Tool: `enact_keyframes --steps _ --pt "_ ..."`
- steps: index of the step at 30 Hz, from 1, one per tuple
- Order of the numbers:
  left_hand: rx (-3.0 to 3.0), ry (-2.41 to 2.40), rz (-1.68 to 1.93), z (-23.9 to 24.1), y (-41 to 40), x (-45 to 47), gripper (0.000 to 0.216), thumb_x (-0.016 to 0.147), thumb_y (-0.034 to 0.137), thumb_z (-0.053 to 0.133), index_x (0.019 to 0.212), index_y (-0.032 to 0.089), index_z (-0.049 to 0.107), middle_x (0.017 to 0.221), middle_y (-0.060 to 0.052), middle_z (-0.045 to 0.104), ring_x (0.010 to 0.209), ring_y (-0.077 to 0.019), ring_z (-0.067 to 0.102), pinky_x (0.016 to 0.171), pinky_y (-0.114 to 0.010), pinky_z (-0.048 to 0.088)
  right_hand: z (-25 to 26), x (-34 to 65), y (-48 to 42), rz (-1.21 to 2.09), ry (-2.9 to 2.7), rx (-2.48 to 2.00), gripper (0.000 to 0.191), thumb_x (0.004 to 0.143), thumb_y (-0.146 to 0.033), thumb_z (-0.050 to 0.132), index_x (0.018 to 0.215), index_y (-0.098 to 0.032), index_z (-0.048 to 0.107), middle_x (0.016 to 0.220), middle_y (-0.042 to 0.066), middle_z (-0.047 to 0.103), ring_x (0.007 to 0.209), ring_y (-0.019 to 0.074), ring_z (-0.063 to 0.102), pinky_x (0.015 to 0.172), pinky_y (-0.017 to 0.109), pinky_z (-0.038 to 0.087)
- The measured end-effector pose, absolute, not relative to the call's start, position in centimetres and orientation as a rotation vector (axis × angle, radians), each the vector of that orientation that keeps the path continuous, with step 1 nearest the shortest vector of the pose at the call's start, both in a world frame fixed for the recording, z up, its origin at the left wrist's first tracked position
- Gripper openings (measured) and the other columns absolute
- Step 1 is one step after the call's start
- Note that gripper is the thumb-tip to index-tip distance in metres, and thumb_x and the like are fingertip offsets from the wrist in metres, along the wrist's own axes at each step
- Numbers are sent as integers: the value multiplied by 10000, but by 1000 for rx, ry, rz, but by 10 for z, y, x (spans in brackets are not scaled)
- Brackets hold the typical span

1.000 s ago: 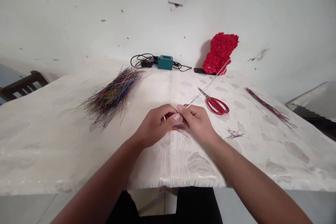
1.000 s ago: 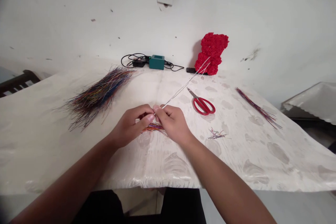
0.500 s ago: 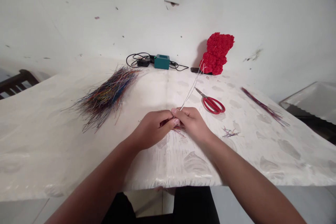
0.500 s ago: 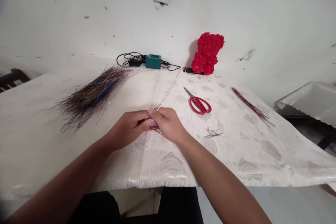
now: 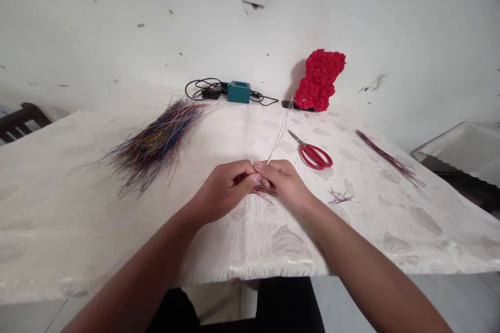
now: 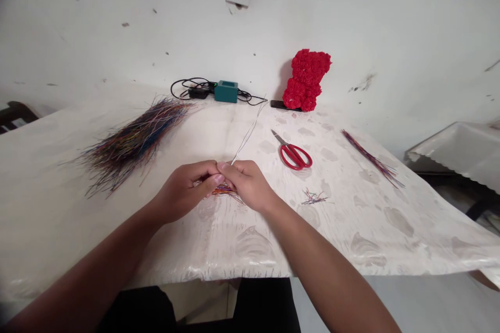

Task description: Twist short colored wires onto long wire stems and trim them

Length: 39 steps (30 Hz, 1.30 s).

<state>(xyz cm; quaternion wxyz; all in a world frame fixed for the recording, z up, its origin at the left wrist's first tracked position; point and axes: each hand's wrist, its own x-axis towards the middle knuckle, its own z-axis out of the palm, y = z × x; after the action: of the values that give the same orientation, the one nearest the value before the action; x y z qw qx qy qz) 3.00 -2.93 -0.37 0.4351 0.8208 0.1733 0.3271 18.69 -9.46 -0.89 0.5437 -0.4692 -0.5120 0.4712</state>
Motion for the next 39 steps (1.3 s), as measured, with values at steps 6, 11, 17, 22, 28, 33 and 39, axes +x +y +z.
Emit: enact_keyframes --steps 6,11,17,22,28,33,39 --pt "2041 450 826 0 -30 28 215 895 179 536 754 190 697 587 16 576 537 -98 473 519 -201 360 -9 187 -93 1134 -1217 -1113 527 908 -481 590 520 -171 414 461 -72 292 468 66 266 494 250 213" --pt "2022 525 801 2 -31 27 225 865 168 545 643 165 581 536 45 504 495 -73 417 474 -193 318 -6 186 -94 1093 -1227 -1092 514 917 -449 589 524 -169 412 475 -71 311 459 59 267 475 241 218" --pt "1911 423 678 3 -28 23 171 896 187 544 751 162 631 586 54 555 491 -45 445 473 -166 356 -6 189 -93 1203 -1183 -967 490 922 -443 590 537 -184 433 404 -86 312 393 63 277 441 239 238" --pt "1799 293 624 2 -24 21 157 902 226 598 765 161 637 619 42 590 573 -53 517 529 -158 416 -8 190 -93 1328 -1154 -848 477 916 -437 608 548 -184 441 411 -86 335 371 61 283 418 239 239" --pt "1718 307 646 1 -21 21 135 856 227 670 747 152 642 606 43 601 554 -49 514 523 -157 424 -6 189 -96 1390 -1185 -794 478 923 -419 602 545 -176 439 425 -83 335 367 58 316 403 229 241" --pt "1700 323 639 -1 -21 21 142 825 241 709 741 151 638 601 44 593 537 -46 491 492 -153 404 -4 189 -97 1406 -1177 -801 491 918 -409 613 530 -169 431 420 -83 332 370 52 323 399 215 246" --pt "1660 328 588 0 -22 21 195 759 262 763 718 148 610 611 30 600 533 -62 488 472 -170 382 -6 190 -96 1437 -1175 -793 477 916 -415 616 540 -164 461 411 -81 347 364 52 331 387 206 253"
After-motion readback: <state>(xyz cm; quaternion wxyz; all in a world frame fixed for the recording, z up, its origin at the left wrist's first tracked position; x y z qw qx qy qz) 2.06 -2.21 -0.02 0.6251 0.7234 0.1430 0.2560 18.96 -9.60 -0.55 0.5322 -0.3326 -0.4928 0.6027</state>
